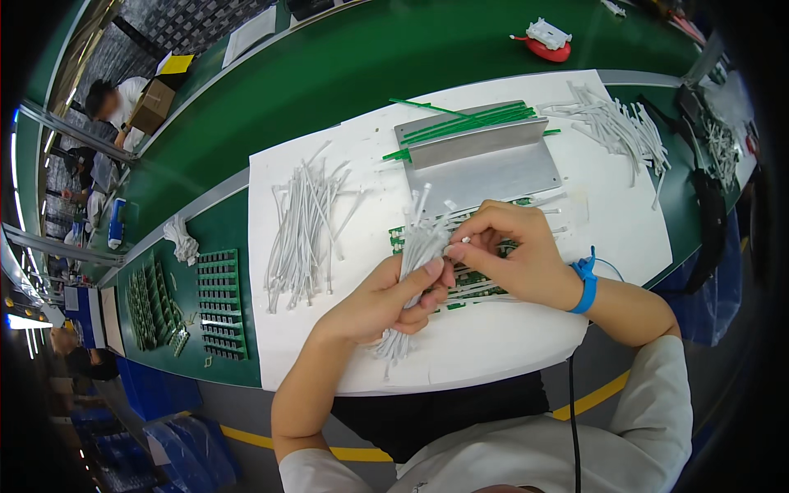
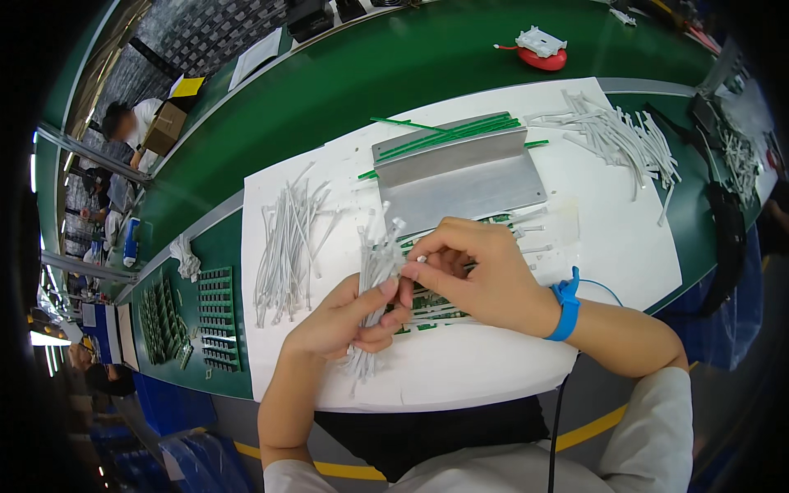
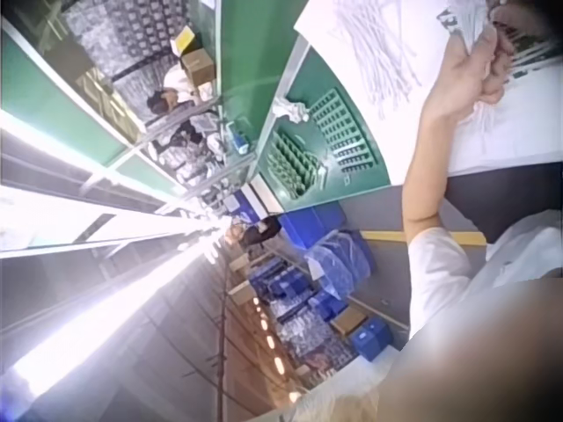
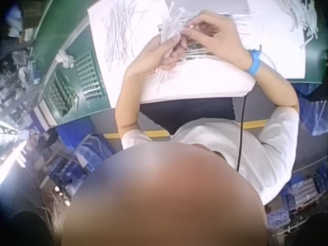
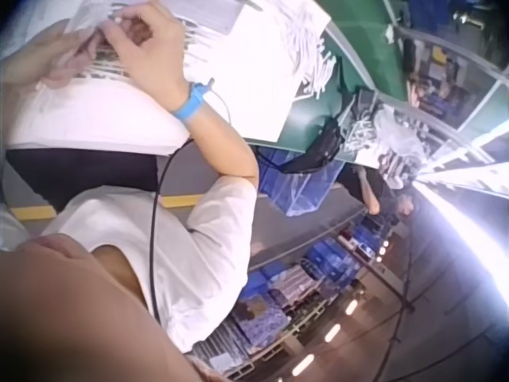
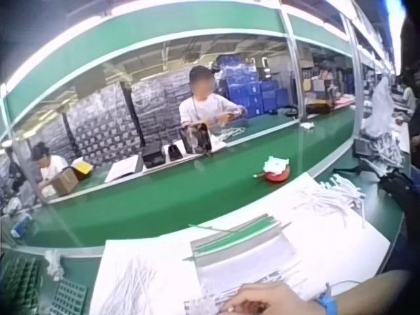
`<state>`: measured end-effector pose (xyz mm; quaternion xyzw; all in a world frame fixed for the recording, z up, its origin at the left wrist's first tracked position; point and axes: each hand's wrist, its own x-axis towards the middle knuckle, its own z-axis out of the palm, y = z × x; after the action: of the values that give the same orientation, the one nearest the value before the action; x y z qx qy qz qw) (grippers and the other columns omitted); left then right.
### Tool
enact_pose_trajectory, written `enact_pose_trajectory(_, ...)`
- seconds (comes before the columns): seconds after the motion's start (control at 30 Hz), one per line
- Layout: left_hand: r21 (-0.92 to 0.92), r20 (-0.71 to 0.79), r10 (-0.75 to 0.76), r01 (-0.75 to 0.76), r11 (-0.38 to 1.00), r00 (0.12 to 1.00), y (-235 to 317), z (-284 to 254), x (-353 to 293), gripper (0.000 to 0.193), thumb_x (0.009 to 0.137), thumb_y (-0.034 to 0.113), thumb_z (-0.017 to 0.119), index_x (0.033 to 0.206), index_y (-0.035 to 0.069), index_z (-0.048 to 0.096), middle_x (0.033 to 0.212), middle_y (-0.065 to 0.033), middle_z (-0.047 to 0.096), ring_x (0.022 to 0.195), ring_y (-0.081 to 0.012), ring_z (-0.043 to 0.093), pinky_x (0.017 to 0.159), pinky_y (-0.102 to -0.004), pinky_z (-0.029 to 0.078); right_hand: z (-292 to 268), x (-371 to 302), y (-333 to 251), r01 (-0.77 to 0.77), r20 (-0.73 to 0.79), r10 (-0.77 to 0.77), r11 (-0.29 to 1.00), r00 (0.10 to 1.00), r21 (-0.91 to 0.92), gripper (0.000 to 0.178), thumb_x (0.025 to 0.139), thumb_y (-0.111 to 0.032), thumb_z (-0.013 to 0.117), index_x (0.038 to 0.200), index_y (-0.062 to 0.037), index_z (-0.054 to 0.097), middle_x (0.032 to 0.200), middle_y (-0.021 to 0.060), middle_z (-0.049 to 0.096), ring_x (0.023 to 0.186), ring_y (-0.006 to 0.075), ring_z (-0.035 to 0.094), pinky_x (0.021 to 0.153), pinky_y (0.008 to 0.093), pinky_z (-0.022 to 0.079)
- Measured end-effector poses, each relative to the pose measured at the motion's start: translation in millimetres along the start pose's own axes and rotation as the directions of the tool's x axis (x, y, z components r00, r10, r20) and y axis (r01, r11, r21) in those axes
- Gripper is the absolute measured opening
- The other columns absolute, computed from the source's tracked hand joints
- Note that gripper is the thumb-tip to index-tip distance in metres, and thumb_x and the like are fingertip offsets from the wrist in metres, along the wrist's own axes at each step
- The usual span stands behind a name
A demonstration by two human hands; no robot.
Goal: Manually assembling thin LED strips by attaching small electronic components at a factory workbench.
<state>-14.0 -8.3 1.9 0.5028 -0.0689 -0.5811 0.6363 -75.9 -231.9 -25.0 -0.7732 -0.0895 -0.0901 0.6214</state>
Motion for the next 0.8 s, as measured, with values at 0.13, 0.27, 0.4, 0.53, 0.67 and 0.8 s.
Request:
enact_pose_trajectory(0.13,-0.005,-0.062,0.071,-0.072,0.997,0.996,-0.8,-2.8,6.1,0.032,0.114,0.036,0.048,0.108,0.006,0.056,0.079,0.0023,0.046,0.052,-0.0040,0.025,0.046,-0.0237,0.022,-3.8,-1.7,0.5,-0.016,0.059,0.003,0.977,0.998,0.211,0.011,0.093,-0.004,0.079,0.103,-0.0008,0.075,0.089,0.0028,0.073,0.075,0.0066,0.069,0.065,0.0205,0.053)
enact_pose_trajectory(0.27,-0.028,-0.085,0.117,-0.119,0.992,0.990,-8.0,-2.3,7.1,0.034,0.115,0.037,0.047,0.102,0.007,0.055,0.075,0.0032,0.044,0.051,-0.0035,0.025,0.046,-0.0240,0.021,0.8,4.0,-9.1,-0.242,0.231,0.156,0.876,0.961,0.417,0.012,0.094,-0.003,0.078,0.105,0.0006,0.075,0.100,0.0062,0.076,0.086,0.0086,0.073,0.068,0.0205,0.055)
enact_pose_trajectory(0.4,-0.079,-0.044,0.082,-0.085,0.993,0.996,-6.4,-5.8,7.8,0.035,0.115,0.038,0.047,0.099,0.007,0.054,0.076,0.0014,0.048,0.052,-0.0052,0.031,0.046,-0.0246,0.026,-5.3,9.8,6.7,-0.262,0.303,0.141,0.875,0.943,0.407,0.012,0.095,-0.002,0.077,0.106,0.0018,0.075,0.117,0.0115,0.075,0.094,0.0129,0.073,0.073,0.0233,0.057)
enact_pose_trajectory(0.53,-0.062,-0.170,0.229,-0.243,0.968,0.958,-13.2,1.1,12.6,0.039,0.115,0.039,0.044,0.098,0.005,0.054,0.081,-0.0063,0.058,0.065,-0.0177,0.060,0.063,-0.0341,0.056,-15.5,17.3,-11.2,0.241,0.198,-0.324,0.905,0.925,0.351,0.004,0.101,-0.001,0.069,0.100,0.0018,0.067,0.122,0.0166,0.074,0.098,0.0186,0.073,0.084,0.0310,0.059)
enact_pose_trajectory(0.67,-0.055,-0.256,0.350,-0.375,0.925,0.901,-6.1,-12.6,3.0,0.046,0.115,0.040,0.040,0.092,0.003,0.054,0.091,-0.0158,0.067,0.084,-0.0306,0.075,0.081,-0.0453,0.067,-35.1,17.7,-36.9,0.082,0.109,-0.208,0.737,0.972,0.671,0.011,0.105,-0.008,0.065,0.102,-0.0001,0.058,0.099,0.0137,0.077,0.083,0.0182,0.074,0.075,0.0309,0.059)
enact_pose_trajectory(0.8,0.153,-0.156,0.124,-0.101,0.983,0.980,4.3,-18.7,-4.5,0.049,0.116,0.039,0.040,0.085,0.002,0.051,0.111,-0.0251,0.073,0.080,-0.0291,0.076,0.073,-0.0389,0.067,-52.7,28.1,-35.4,0.203,0.271,-0.181,0.978,0.945,-0.055,0.010,0.090,-0.007,0.082,0.097,-0.0007,0.080,0.081,0.0078,0.075,0.064,0.0148,0.070,0.059,0.0264,0.052)
